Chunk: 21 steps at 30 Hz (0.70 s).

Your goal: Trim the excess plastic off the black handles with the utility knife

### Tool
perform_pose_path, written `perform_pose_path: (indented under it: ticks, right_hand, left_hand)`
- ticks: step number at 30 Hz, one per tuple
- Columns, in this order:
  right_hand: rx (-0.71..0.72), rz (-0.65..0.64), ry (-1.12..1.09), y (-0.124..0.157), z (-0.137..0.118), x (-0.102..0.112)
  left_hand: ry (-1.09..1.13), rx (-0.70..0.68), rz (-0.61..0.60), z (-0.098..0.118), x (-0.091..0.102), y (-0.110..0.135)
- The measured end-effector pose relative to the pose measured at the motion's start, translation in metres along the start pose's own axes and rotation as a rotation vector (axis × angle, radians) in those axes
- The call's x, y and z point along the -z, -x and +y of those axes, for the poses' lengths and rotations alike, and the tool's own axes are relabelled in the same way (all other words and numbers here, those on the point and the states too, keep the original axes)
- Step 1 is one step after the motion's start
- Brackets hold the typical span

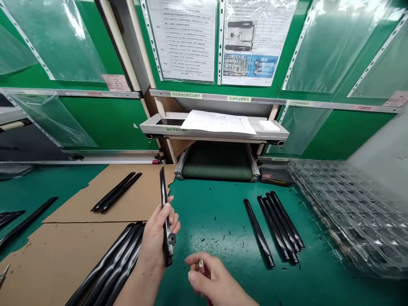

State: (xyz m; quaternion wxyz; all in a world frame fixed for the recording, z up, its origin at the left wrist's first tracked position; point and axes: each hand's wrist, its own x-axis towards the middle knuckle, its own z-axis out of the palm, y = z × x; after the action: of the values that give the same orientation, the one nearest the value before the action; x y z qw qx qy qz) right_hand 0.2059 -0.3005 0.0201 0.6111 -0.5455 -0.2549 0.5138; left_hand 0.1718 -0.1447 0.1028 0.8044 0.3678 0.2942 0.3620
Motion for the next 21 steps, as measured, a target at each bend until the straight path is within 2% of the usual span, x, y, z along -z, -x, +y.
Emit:
perform_pose_path:
  ticks: [2,4,6,9,11,13,16,19,21]
  right_hand:
    - [-0.063,-0.099,-0.088,0.005,0.012,-0.003]
    - [-0.034,-0.061,-0.074,0.011,0.013,-0.006]
    - [0.107,0.073,0.101,0.015,0.004,-0.009]
    - [0.434,0.243,0.517,0.013,-0.020,-0.010]
    - [0.638,0.325,0.747,0.006,-0.033,-0.011]
    - [0.782,0.392,0.919,-0.004,-0.041,-0.013]
    - [0.901,0.421,1.067,-0.016,-0.045,-0.013]
    - [0.949,0.435,1.104,-0.021,-0.045,-0.012]
    - [0.960,0.464,1.109,-0.021,-0.044,-0.011]
  left_hand:
    - [-0.076,-0.073,-0.049,0.006,0.004,0.001]
    - [-0.140,-0.115,-0.083,0.008,0.006,0.004]
    - [-0.182,-0.112,-0.099,0.008,0.005,0.008]
    - [-0.228,-0.096,-0.140,0.007,0.000,0.013]
    - [-0.231,-0.090,-0.162,0.005,-0.003,0.015]
    - [-0.226,-0.077,-0.169,0.004,-0.005,0.018]
    - [-0.224,-0.038,-0.198,0.001,-0.005,0.019]
    - [-0.201,-0.003,-0.212,0.000,-0.005,0.020]
    - [-0.173,0.019,-0.176,-0.001,-0.005,0.020]
